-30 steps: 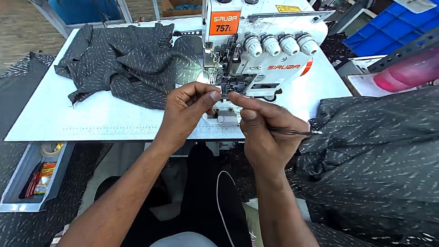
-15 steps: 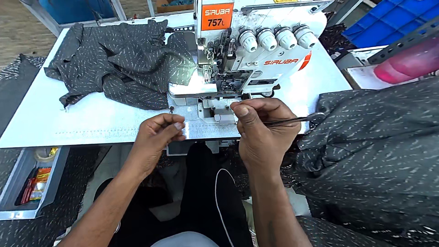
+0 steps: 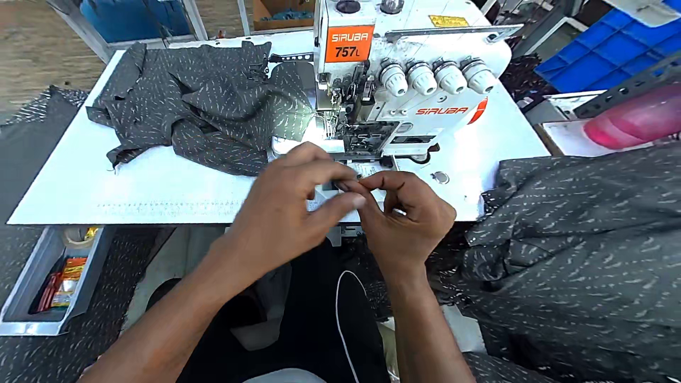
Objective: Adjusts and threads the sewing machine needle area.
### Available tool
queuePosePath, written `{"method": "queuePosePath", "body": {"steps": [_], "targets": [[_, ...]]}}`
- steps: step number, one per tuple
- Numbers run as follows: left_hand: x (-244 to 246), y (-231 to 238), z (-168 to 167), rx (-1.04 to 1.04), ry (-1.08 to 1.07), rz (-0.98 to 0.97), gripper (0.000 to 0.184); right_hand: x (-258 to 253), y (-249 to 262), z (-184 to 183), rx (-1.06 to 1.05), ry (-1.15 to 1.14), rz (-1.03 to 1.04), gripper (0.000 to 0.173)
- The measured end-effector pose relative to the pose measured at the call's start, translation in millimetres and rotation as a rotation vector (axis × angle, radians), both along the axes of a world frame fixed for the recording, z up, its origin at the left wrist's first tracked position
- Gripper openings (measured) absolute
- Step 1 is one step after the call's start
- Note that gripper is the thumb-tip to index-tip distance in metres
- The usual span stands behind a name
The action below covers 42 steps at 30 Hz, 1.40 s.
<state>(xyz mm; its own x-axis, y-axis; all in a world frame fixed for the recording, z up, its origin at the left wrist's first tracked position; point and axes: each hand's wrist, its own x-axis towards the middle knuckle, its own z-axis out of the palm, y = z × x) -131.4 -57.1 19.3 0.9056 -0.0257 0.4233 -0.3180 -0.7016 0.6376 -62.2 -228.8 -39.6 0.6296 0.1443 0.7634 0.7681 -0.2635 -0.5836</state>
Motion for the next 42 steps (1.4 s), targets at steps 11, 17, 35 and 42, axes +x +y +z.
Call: {"method": "queuePosePath", "body": {"steps": [11, 17, 35, 42], "targets": [[28.0, -7.1, 12.4, 0.033, 0.15, -0.059, 0.013, 12.3, -3.8, -1.9, -0.176, -0.122, -0.14, 0.011], [28.0, -6.2, 9.6, 0.116, 0.063, 0.0, 0.015, 12.1, 1.2, -2.5, -0.182, -0.081, -0.147, 0.017], [91.6, 35.5, 7.4, -0.474, 0.207, -0.062, 0.019, 27.5, -19.8, 10.3, 0.225, 0.195, 0.062, 0.023], [99.1, 29.1, -2.1, -0.601, 0.255, -0.077, 0.018, 39.1, -22.1, 20.3, 0.546, 0.141, 0.211, 0.058]]}}
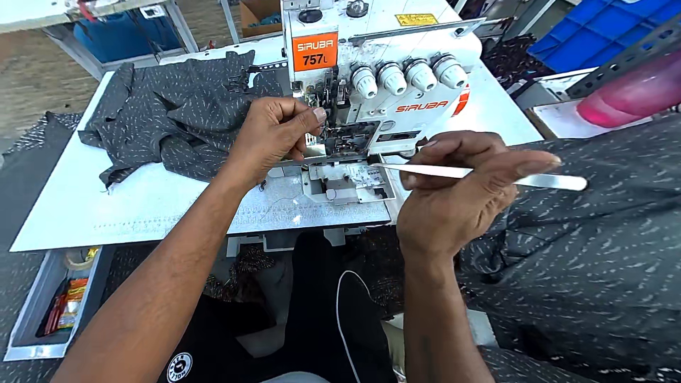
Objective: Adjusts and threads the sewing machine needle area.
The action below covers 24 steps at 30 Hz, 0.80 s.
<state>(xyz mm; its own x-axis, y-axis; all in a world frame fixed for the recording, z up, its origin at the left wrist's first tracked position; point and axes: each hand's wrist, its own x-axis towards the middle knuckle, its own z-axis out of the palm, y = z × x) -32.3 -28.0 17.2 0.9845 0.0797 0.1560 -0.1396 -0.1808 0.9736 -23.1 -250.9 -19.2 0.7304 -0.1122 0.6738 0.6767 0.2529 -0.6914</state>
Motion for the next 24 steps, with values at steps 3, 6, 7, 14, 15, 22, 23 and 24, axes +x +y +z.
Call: {"method": "queuePosePath", "body": {"steps": [3, 6, 7, 14, 15, 22, 23, 24], "targets": [[2.2, 0.0, -4.5, -0.04, 0.026, 0.004, 0.018, -4.1, 6.4, -5.8, 0.047, 0.017, 0.163, 0.043], [3.1, -0.6, -5.2, -0.074, 0.039, 0.024, 0.018, -9.9, 17.8, -9.3, -0.05, -0.003, 0.119, 0.014], [3.2, -0.7, -5.4, -0.08, 0.041, 0.03, 0.018, -9.8, 21.8, -11.7, -0.063, -0.022, 0.095, 0.018], [3.0, -0.9, -5.3, -0.086, 0.06, 0.039, 0.018, -7.8, 43.7, -25.0, -0.089, -0.149, -0.116, 0.016], [3.1, -0.9, -5.4, -0.085, 0.059, 0.039, 0.018, -7.5, 45.4, -25.5, -0.081, -0.148, -0.125, 0.016], [2.6, -1.6, -5.9, -0.082, 0.053, 0.038, 0.018, -5.9, 49.7, -24.5, -0.052, -0.129, -0.119, 0.014], [2.7, -1.7, -6.1, -0.082, 0.051, 0.038, 0.018, -5.7, 50.0, -24.5, -0.054, -0.128, -0.121, 0.014], [2.7, -1.7, -6.3, -0.082, 0.05, 0.039, 0.017, -5.5, 50.2, -24.5, -0.058, -0.128, -0.124, 0.014]]}}
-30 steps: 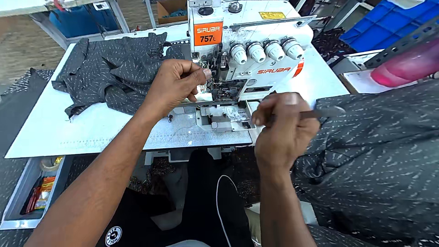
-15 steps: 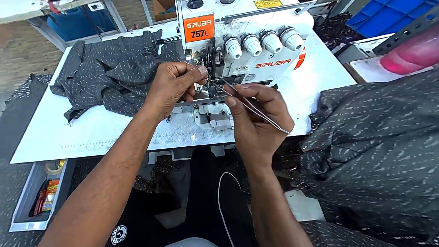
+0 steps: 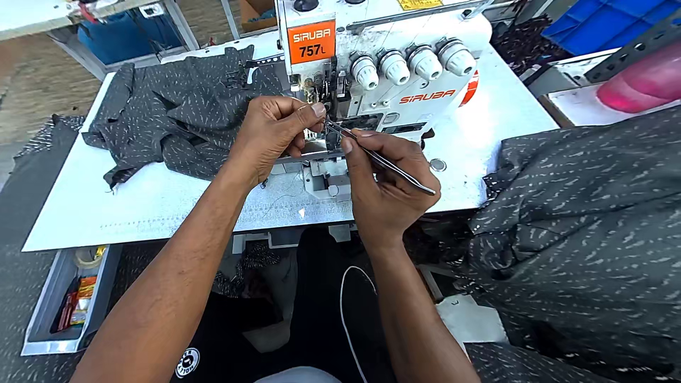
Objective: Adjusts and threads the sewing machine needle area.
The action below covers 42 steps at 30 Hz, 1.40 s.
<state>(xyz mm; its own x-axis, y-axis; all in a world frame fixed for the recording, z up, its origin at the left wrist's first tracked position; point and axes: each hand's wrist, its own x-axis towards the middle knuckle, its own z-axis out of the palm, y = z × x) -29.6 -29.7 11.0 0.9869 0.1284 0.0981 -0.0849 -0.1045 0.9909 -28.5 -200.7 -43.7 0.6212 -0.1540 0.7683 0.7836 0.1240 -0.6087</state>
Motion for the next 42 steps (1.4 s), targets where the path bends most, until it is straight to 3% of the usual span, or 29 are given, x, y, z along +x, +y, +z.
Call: {"method": "queuePosePath", "body": {"steps": [8, 12, 18, 23, 33, 42], "targets": [[-0.7, 2.3, 0.1, -0.019, 0.004, -0.019, 0.017, -0.1, 1.3, -1.0, 0.029, 0.0, 0.006, 0.011], [-1.1, 0.9, -7.2, -0.064, -0.079, 0.133, 0.018, -1.1, -1.1, 2.8, 0.07, -0.026, 0.008, 0.011], [0.5, -15.5, -10.5, 0.371, -0.032, 0.319, 0.016, 2.8, -3.1, 8.7, 0.097, -0.025, -0.03, 0.012], [2.2, -15.9, -8.3, 0.498, 0.021, 0.306, 0.015, 7.4, -1.7, 10.1, 0.079, 0.008, -0.06, 0.01], [-2.4, -9.6, -12.2, 0.34, -0.015, 0.282, 0.004, 22.8, 9.5, 18.3, -0.113, 0.063, -0.105, 0.006], [-5.5, -7.7, -14.2, 0.332, -0.025, 0.255, 0.006, 20.8, 11.8, 26.2, -0.292, 0.04, -0.169, 0.005]]}}
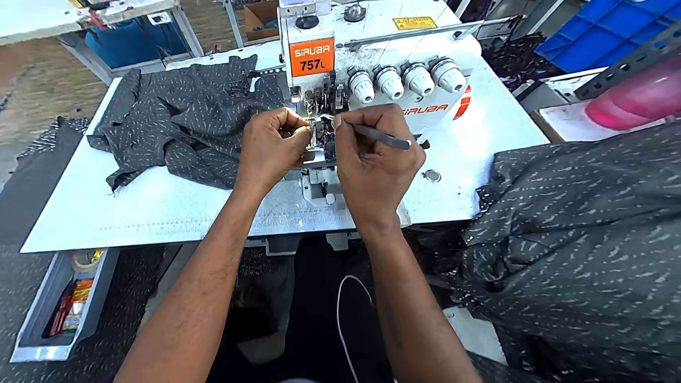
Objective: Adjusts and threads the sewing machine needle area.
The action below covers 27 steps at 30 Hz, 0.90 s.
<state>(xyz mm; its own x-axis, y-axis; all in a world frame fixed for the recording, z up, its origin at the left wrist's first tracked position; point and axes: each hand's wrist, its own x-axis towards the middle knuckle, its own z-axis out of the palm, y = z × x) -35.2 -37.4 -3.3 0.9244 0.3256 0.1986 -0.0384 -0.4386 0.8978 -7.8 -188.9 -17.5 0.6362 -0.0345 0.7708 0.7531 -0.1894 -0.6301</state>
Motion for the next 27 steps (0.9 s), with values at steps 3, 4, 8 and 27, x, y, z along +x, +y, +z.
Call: {"method": "queuePosePath", "body": {"steps": [3, 4, 8, 27], "targets": [[-12.3, 1.0, 1.8, 0.169, 0.031, 0.002, 0.017, -12.3, -2.9, 2.9, -0.126, 0.022, -0.112, 0.009], [-4.0, 2.0, -1.5, 0.184, 0.015, 0.024, 0.018, -7.1, -1.8, 2.3, -0.112, 0.014, -0.13, 0.008], [-0.9, 3.3, -7.1, 0.073, 0.047, 0.028, 0.015, -6.5, -1.6, 13.2, -0.115, 0.007, -0.075, 0.006], [-1.0, 2.6, 8.1, -0.043, 0.131, -0.054, 0.02, -10.7, -17.8, 38.3, -0.251, -0.008, -0.03, 0.017]]}}
